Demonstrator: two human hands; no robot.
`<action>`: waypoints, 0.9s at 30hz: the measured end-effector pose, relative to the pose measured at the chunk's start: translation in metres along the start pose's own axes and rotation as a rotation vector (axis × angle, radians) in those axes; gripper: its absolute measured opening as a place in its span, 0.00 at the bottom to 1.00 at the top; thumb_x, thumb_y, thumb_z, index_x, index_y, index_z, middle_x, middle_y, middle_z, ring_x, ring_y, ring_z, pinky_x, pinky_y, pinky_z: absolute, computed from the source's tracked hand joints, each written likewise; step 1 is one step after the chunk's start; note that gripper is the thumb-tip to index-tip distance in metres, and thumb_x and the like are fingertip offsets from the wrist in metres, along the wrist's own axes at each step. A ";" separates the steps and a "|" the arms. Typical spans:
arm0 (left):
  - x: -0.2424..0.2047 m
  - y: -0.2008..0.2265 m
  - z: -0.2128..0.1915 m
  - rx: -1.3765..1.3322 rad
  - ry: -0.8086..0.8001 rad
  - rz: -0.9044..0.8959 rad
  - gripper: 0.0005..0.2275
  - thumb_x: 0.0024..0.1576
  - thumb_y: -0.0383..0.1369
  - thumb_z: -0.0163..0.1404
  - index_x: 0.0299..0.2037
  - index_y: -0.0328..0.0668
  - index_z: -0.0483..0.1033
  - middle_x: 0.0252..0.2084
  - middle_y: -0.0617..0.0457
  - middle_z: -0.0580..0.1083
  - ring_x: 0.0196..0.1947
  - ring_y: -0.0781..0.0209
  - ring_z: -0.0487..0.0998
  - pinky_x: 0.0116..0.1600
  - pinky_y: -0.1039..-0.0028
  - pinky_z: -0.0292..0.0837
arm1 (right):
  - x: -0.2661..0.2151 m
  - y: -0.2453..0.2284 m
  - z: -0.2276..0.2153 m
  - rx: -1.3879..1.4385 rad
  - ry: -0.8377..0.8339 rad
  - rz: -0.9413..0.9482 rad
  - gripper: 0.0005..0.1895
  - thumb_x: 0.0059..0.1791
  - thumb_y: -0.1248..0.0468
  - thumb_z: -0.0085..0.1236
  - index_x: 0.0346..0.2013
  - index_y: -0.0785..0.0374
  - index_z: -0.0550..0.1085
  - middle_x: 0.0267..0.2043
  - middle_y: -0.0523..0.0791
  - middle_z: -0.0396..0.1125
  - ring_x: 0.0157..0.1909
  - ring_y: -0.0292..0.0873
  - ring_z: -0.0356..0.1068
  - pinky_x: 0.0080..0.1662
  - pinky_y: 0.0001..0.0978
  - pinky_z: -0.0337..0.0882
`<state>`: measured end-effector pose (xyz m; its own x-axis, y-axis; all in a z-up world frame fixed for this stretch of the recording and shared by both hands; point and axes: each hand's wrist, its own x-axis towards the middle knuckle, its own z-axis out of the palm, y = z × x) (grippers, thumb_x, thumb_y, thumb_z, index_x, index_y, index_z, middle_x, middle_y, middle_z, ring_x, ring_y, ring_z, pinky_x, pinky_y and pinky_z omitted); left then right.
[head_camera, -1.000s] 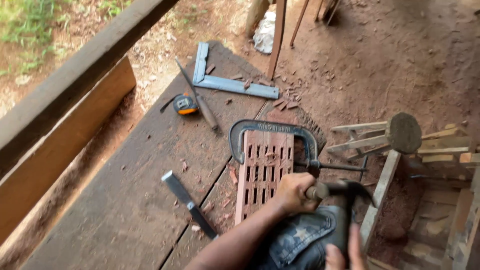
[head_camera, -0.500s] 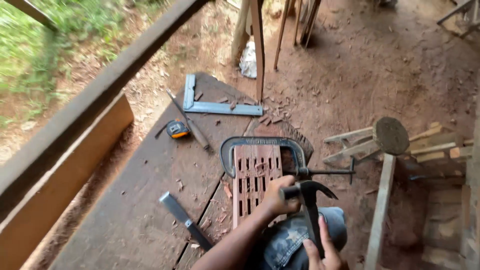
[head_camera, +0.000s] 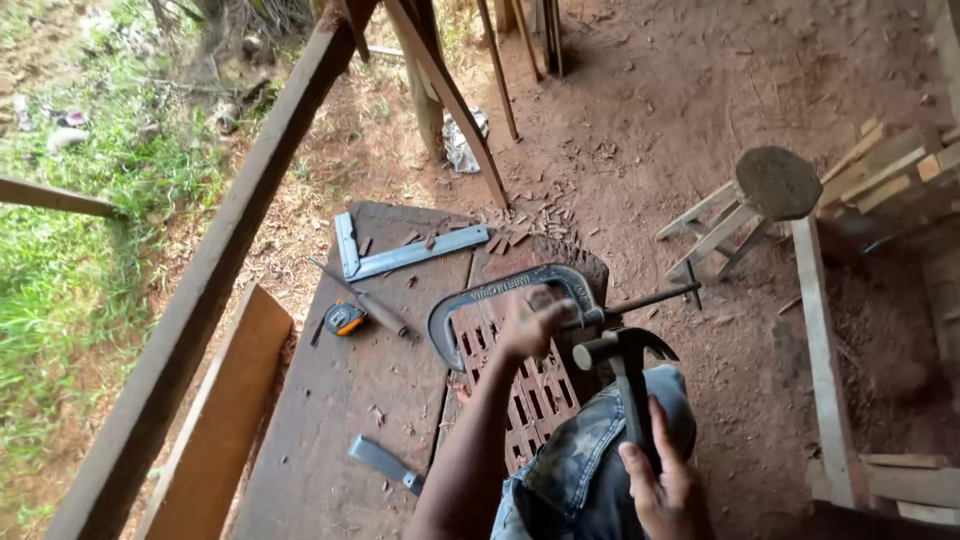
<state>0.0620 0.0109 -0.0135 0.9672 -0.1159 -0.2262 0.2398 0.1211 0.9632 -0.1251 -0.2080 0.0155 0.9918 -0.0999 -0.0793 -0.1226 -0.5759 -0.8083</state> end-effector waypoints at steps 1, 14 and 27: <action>0.010 0.007 -0.006 -0.174 0.065 -0.114 0.09 0.57 0.32 0.60 0.37 0.32 0.78 0.26 0.48 0.76 0.18 0.64 0.72 0.25 0.75 0.71 | 0.001 0.001 0.001 -0.141 0.032 -0.037 0.37 0.48 0.53 0.51 0.73 0.51 0.59 0.11 0.42 0.70 0.11 0.40 0.64 0.18 0.31 0.61; -0.036 -0.082 0.028 0.324 0.233 0.523 0.17 0.53 0.23 0.57 0.20 0.49 0.60 0.17 0.64 0.59 0.16 0.69 0.56 0.19 0.80 0.54 | 0.005 0.013 0.004 -0.054 -0.008 -0.013 0.39 0.48 0.51 0.49 0.75 0.49 0.55 0.16 0.45 0.74 0.15 0.42 0.71 0.21 0.33 0.68; 0.018 -0.028 -0.008 -0.226 0.280 0.060 0.07 0.56 0.27 0.59 0.32 0.38 0.72 0.23 0.53 0.71 0.18 0.65 0.71 0.22 0.74 0.71 | 0.006 0.021 0.017 0.182 0.066 -0.108 0.37 0.48 0.56 0.52 0.72 0.58 0.60 0.44 0.46 0.78 0.15 0.36 0.62 0.20 0.27 0.61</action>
<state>0.0731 0.0137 -0.0457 0.9582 0.1685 -0.2314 0.1644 0.3376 0.9268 -0.1209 -0.2070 -0.0115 0.9937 -0.1015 0.0470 -0.0013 -0.4304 -0.9026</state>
